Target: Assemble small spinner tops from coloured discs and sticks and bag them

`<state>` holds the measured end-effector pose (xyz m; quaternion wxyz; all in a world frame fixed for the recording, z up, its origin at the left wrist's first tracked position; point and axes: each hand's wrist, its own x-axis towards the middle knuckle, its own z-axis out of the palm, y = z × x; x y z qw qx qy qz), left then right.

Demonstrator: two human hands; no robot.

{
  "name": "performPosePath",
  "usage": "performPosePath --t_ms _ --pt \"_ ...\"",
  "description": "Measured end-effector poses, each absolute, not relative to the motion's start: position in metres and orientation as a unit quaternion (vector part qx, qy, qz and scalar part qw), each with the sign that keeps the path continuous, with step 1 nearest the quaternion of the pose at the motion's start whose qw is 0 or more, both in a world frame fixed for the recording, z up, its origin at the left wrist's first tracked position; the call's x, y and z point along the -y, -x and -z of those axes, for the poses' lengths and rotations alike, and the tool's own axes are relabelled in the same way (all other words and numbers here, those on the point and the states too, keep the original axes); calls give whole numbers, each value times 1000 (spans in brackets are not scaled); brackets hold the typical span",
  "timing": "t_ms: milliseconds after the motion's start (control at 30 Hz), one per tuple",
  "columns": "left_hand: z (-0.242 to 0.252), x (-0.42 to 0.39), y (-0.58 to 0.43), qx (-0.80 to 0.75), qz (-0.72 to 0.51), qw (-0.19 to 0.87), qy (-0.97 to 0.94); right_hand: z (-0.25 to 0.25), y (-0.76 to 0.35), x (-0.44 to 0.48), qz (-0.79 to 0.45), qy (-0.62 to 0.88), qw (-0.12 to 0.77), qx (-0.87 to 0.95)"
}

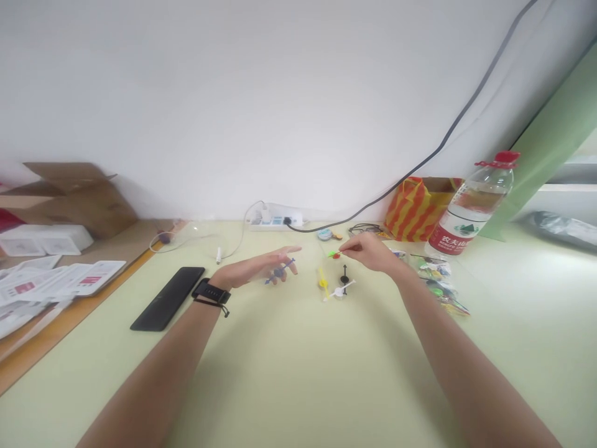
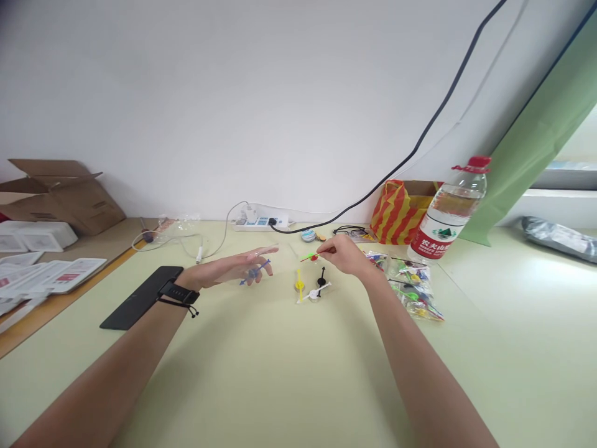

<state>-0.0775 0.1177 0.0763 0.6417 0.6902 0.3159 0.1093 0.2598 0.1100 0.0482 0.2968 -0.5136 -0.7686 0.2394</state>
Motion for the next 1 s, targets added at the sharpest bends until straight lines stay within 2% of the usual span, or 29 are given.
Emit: performPosePath --t_ms 367,733,1000 --pt "-74 -119 79 -299 -120 654 -684 -110 -270 -74 -369 506 412 662" --pt "-77 -112 69 -226 -120 690 -677 -108 -240 -74 -408 450 343 716" --pt "-78 -110 64 -244 -116 669 -693 -121 -234 -62 -368 455 380 716"
